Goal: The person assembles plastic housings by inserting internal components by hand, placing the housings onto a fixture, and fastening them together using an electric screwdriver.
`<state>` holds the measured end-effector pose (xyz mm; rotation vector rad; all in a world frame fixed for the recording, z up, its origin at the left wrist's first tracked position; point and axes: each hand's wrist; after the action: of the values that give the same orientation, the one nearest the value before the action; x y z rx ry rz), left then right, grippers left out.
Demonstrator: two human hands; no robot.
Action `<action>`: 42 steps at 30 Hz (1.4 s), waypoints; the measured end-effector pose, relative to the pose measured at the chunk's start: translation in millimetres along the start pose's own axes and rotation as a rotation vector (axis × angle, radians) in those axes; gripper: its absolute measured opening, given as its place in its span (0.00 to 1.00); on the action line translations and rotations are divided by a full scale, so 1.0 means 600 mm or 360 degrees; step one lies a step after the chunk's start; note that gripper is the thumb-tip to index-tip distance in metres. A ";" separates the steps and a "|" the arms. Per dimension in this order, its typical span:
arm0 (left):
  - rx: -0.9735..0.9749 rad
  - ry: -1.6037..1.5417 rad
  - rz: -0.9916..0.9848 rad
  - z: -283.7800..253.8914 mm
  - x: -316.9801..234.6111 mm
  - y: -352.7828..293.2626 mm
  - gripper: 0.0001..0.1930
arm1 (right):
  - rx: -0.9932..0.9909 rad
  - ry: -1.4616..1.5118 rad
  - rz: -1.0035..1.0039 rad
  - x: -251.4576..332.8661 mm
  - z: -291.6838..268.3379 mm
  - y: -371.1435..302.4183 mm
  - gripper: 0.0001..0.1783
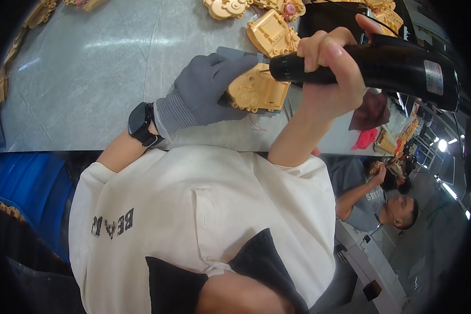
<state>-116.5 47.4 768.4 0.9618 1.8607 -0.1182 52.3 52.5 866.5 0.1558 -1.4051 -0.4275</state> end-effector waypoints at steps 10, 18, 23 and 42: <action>0.0221 -0.0130 -0.0315 -0.003 -0.008 -0.008 0.44 | 0.0605 -0.0001 -0.0208 0.005 -0.002 -0.009 0.24; -0.0129 -0.0007 0.0017 0.002 -0.003 -0.002 0.42 | 0.0343 0.0030 -0.0279 -0.005 0.008 -0.014 0.26; -0.0165 -0.0065 0.0061 -0.002 -0.004 -0.003 0.42 | 0.0356 0.0004 -0.0216 -0.003 0.013 -0.015 0.31; -0.0480 -0.1218 -0.0549 -0.100 -0.122 0.010 0.32 | -0.0918 0.0342 -0.0713 0.149 -0.091 -0.152 0.13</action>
<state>-142.6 38.6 858.9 0.3013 1.2574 -0.3500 96.7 -72.4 907.2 0.0402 -0.9831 -1.1345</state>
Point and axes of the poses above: each hand's wrist, its own y-axis towards the middle knuckle, its own z-axis out of the palm, x = y × z, and after that the axes turned 3 degrees about -y, right-handed
